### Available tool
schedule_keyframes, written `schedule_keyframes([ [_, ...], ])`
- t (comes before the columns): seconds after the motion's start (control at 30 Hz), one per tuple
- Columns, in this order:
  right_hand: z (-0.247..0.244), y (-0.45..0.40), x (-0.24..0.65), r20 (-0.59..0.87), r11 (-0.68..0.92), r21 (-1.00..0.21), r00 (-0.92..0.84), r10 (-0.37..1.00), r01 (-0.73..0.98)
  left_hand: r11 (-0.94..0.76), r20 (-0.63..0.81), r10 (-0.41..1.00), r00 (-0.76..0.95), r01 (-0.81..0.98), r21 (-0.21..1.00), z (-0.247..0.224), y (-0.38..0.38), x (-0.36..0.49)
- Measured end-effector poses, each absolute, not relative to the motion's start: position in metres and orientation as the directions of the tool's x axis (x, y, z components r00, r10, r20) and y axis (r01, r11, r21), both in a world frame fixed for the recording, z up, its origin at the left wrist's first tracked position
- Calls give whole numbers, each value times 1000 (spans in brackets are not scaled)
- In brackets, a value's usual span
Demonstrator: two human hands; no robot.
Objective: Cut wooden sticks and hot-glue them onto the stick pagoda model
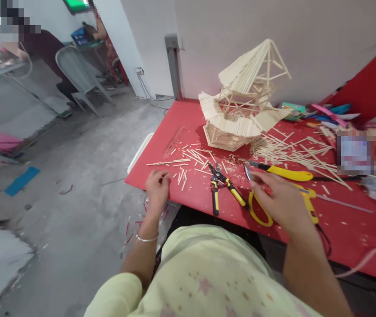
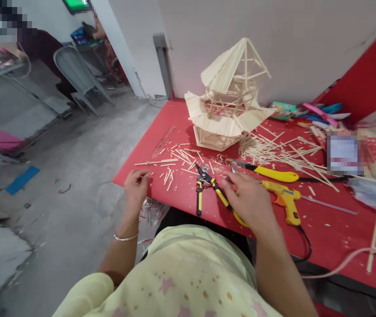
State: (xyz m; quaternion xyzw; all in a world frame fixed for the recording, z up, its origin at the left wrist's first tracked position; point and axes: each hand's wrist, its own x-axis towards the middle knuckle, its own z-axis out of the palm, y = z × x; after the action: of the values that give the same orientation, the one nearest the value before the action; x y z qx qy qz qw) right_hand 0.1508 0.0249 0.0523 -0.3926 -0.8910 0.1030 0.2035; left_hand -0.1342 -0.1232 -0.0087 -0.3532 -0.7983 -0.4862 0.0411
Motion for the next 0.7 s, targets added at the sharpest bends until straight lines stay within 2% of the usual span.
schedule_keyframes([
  [0.1,60,17,105,195,728,-369,-717,669,578,399,375,493,-785,587,704,-27,-136,-166],
  [0.23,51,13,73,82,771,-370,-809,582,518,430,295,602,-742,612,664,-46,-137,-174],
  [0.33,40,12,64,47,789,-375,-840,541,487,461,230,672,-704,640,614,-49,-128,-162],
  [0.47,33,14,62,31,794,-396,-857,514,462,562,130,672,-729,617,552,-42,-114,-146],
  [0.53,33,16,62,31,793,-411,-863,505,449,537,88,656,-750,545,644,-35,-109,-144],
  [0.6,38,17,60,43,791,-438,-868,494,428,417,33,642,-766,385,824,-27,-106,-143],
  [0.67,45,19,55,91,771,-506,-865,493,386,224,-68,666,-743,112,968,-16,-101,-140],
  [0.7,50,19,52,130,752,-556,-856,500,355,133,-127,702,-701,-46,990,-9,-97,-138],
])
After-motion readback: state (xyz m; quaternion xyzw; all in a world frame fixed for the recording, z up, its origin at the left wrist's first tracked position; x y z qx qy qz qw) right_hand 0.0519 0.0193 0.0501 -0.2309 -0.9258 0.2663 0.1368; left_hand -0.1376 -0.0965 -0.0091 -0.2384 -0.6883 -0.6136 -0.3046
